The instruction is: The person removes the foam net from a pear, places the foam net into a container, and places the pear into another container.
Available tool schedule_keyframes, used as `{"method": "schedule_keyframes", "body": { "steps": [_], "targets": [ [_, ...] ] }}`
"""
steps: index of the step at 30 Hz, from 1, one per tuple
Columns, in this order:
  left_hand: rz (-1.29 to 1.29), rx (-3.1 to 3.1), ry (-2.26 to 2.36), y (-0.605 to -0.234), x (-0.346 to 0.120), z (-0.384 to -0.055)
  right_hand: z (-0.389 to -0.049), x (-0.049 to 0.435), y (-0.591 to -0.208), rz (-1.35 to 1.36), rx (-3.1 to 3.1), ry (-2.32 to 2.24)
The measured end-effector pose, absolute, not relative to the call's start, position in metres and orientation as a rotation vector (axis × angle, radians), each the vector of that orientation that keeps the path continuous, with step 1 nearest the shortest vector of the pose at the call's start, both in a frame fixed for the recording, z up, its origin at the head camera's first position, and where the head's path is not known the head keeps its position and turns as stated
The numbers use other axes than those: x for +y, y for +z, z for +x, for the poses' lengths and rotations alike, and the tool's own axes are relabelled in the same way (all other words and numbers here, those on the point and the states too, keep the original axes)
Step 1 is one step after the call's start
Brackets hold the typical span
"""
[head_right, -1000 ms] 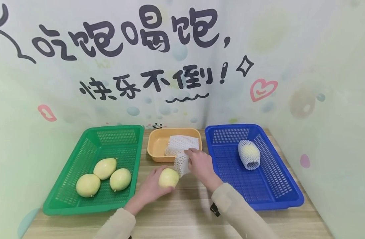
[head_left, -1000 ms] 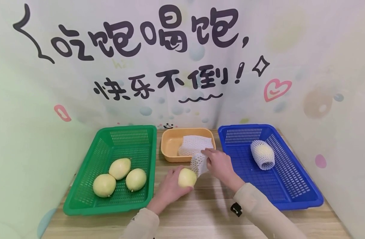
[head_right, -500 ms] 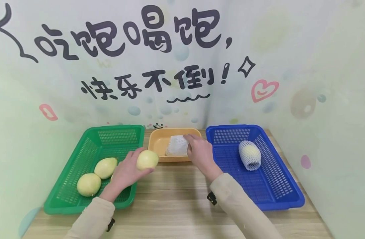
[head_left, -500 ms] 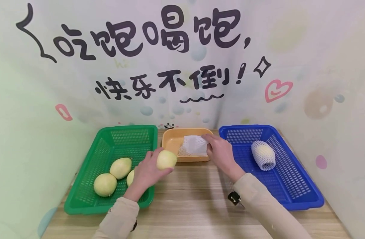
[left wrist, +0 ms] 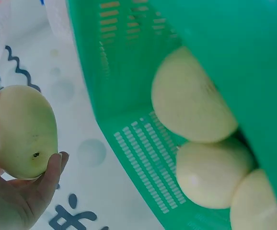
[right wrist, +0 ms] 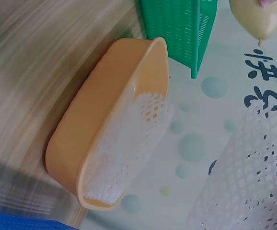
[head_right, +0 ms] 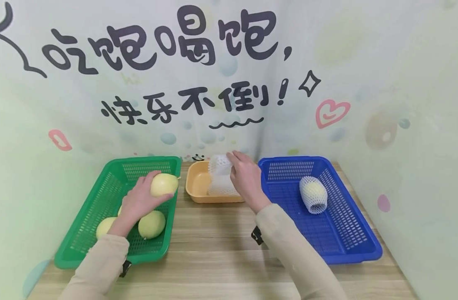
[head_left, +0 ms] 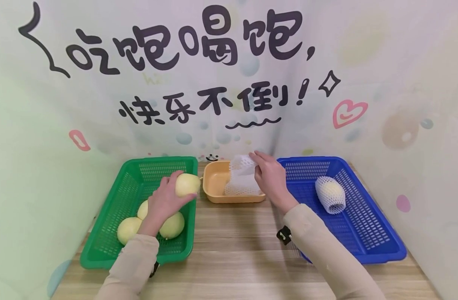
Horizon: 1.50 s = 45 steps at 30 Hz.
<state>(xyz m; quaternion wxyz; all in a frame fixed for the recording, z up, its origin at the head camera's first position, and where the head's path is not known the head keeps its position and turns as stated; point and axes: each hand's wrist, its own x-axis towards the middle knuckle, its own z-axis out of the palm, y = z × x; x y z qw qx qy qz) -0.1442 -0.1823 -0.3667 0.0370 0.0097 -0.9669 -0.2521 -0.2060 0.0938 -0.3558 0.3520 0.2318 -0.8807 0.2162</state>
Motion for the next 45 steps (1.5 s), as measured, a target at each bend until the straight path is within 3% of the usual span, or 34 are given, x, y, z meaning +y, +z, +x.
{"method": "schedule_keyframes", "body": {
  "steps": [27,45],
  "targets": [
    [0.149,-3.031,-0.663,-0.378,-0.241,-0.174,-0.246,0.059,-0.353,0.497,-2.289,0.6],
    [0.136,-3.17,-0.649,-0.39,-0.25,-0.178,-0.257,0.035,-0.392,0.419,-2.327,0.562]
  ]
}}
